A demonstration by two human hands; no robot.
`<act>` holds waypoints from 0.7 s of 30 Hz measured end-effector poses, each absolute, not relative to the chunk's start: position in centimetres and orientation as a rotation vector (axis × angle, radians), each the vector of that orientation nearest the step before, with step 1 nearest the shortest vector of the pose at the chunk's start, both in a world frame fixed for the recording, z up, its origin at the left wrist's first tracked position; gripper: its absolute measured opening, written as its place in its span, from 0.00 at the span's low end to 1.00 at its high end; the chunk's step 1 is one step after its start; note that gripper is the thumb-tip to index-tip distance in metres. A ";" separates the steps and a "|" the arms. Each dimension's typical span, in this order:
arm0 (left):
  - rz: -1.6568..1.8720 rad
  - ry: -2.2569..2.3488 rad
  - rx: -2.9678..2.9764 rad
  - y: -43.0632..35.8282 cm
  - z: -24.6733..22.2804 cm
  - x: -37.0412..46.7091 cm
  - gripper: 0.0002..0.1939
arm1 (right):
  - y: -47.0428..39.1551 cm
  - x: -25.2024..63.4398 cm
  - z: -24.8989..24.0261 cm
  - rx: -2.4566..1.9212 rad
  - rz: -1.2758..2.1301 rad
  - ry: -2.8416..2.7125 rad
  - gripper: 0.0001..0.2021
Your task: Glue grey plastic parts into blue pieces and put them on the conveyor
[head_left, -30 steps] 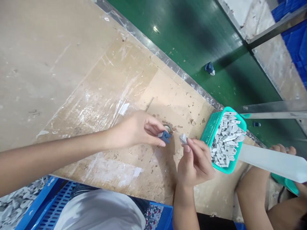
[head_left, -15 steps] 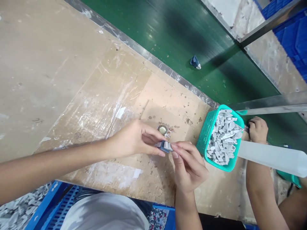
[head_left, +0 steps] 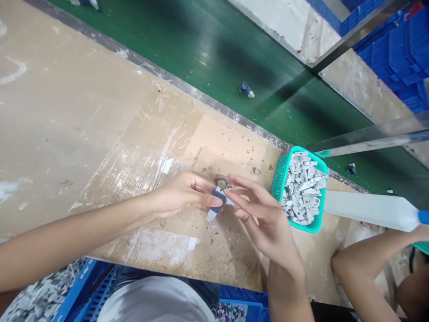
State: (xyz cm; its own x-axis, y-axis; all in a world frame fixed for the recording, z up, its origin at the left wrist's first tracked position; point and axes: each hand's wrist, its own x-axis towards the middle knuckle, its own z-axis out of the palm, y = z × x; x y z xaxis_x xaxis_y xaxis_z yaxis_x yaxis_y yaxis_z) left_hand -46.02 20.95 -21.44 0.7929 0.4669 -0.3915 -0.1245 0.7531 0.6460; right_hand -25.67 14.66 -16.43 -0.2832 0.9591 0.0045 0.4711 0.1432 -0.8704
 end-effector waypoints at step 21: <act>0.298 0.629 0.400 21.0 -19.5 -46.6 0.08 | 15.9 -28.2 -17.4 -1.142 1.242 -1.354 0.11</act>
State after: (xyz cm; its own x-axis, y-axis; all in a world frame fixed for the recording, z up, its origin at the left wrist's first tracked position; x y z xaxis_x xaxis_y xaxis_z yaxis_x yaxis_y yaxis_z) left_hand -46.61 20.98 -19.53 0.7705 0.3860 -0.5073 -0.1475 0.8822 0.4472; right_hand -28.22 15.88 -17.43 -0.1240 0.9912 0.0467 0.0383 0.0518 -0.9979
